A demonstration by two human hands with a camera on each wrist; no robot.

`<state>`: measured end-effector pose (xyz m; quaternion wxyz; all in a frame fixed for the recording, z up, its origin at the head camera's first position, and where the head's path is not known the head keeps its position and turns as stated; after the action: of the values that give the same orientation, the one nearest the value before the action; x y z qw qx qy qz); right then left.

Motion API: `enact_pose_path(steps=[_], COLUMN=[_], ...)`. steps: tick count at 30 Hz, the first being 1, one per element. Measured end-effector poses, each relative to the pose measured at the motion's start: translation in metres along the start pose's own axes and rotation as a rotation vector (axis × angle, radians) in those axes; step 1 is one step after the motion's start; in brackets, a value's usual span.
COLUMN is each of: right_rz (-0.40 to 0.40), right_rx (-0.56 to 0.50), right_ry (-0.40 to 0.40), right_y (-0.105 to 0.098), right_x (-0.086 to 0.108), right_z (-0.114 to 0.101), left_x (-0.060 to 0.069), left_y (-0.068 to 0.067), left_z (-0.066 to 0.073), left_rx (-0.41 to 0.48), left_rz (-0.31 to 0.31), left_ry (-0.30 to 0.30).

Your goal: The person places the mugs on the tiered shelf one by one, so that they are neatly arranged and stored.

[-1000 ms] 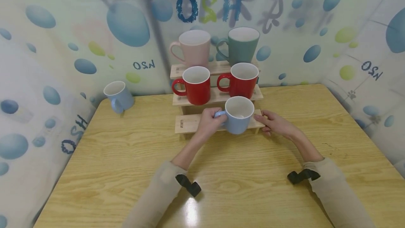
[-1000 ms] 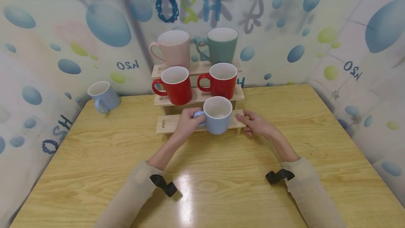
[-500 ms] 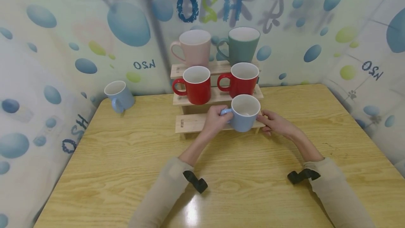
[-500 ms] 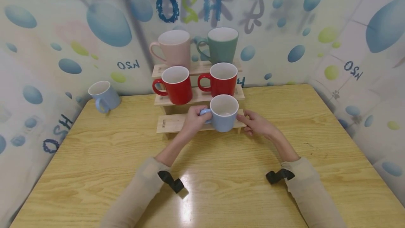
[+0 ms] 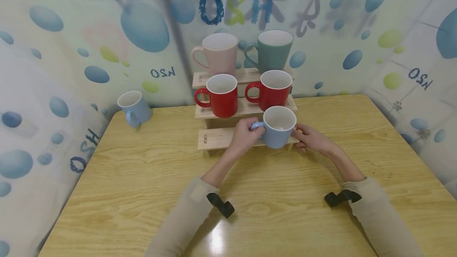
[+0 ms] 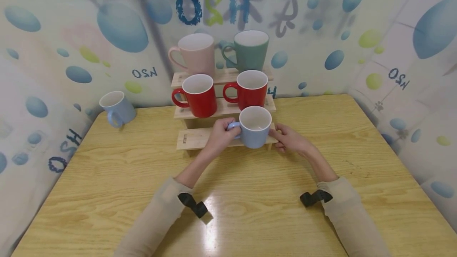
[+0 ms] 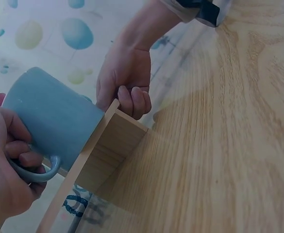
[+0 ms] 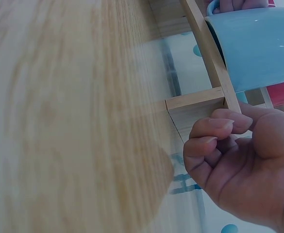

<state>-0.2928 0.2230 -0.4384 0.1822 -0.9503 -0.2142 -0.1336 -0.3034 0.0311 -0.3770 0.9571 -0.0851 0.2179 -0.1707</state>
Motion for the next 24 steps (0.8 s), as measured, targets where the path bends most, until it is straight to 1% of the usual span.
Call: enact_pose_path(steps=[7, 12, 16, 24], right_rz=[-0.015, -0.013, -0.005, -0.018], right_rx=[-0.004, 0.008, 0.020, 0.010], right_ry=[-0.012, -0.011, -0.004, -0.011], right_y=[0.000, 0.000, 0.000, 0.001], right_x=[0.001, 0.000, 0.000, 0.001], right_z=[-0.002, -0.001, 0.000, -0.002], left_x=[0.002, 0.005, 0.010, 0.015], left_y=[-0.002, -0.005, -0.009, -0.021], left_z=[0.002, 0.000, 0.000, 0.001], left_rx=[-0.064, -0.097, -0.093, -0.064], left_rz=[-0.051, -0.079, -0.095, -0.101], left_ry=[0.009, -0.011, -0.030, -0.017])
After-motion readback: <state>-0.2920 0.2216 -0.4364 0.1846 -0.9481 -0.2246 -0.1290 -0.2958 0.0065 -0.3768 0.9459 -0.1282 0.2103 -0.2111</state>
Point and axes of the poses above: each hand's wrist, its own x-axis away from the middle knuckle, its own y-axis out of the palm, z = x × y, the point moved 9 cm from there along -x, towards the middle knuckle, and after that the axes turned 11 degrees about y, right-handed, at the moved point
